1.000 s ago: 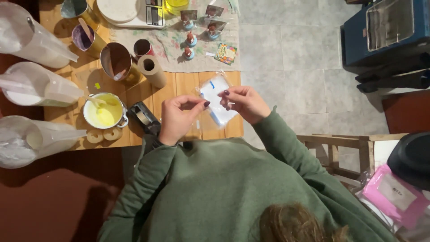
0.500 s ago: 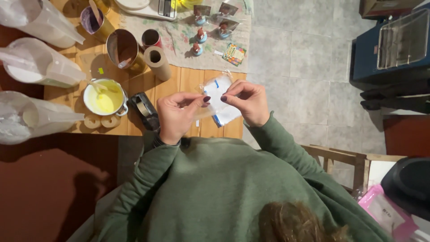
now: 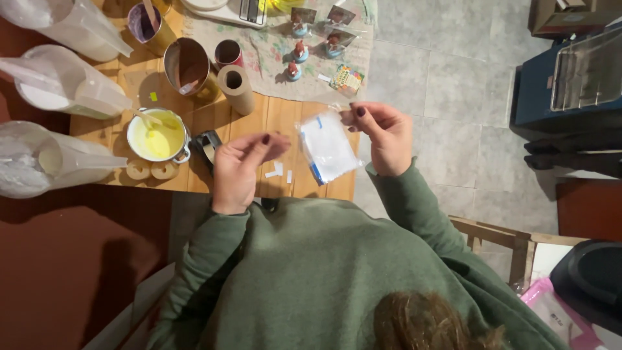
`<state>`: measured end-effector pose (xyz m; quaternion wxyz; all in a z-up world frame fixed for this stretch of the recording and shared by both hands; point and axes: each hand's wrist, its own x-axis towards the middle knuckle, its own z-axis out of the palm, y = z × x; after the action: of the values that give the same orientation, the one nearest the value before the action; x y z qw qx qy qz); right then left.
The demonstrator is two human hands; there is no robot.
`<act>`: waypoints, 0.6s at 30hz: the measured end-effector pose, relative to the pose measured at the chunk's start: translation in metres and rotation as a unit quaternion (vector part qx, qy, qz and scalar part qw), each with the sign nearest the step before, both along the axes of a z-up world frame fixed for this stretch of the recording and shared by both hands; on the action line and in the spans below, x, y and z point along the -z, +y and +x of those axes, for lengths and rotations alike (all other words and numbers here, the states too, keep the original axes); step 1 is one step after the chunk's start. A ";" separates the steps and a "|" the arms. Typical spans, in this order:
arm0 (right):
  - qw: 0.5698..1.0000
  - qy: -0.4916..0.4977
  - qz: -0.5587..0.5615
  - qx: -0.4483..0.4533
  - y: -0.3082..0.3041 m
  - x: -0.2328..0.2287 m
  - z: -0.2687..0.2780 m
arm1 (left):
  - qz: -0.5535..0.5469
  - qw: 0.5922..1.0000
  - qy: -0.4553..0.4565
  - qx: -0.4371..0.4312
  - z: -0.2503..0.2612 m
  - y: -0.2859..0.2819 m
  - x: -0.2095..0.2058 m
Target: Placing a small brown object into a clear plastic bag and sealing it with tape and labels.
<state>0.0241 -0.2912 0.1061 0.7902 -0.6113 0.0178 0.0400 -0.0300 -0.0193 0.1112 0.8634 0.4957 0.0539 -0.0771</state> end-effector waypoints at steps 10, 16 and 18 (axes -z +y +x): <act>0.996 0.046 -0.048 -0.058 -0.001 -0.004 -0.003 | 0.062 0.990 -0.032 -0.119 0.007 0.009 0.008; 0.997 0.019 -0.048 -0.057 -0.001 0.005 -0.005 | 0.069 0.987 -0.035 -0.141 0.007 0.008 0.008; 0.997 0.016 -0.049 -0.064 -0.004 0.013 -0.006 | 0.079 0.985 -0.047 -0.143 0.008 0.006 0.009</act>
<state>0.0180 -0.2954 0.0927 0.7547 -0.6485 -0.0068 0.0989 -0.0224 -0.0128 0.1025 0.8254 0.5523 0.0892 0.0753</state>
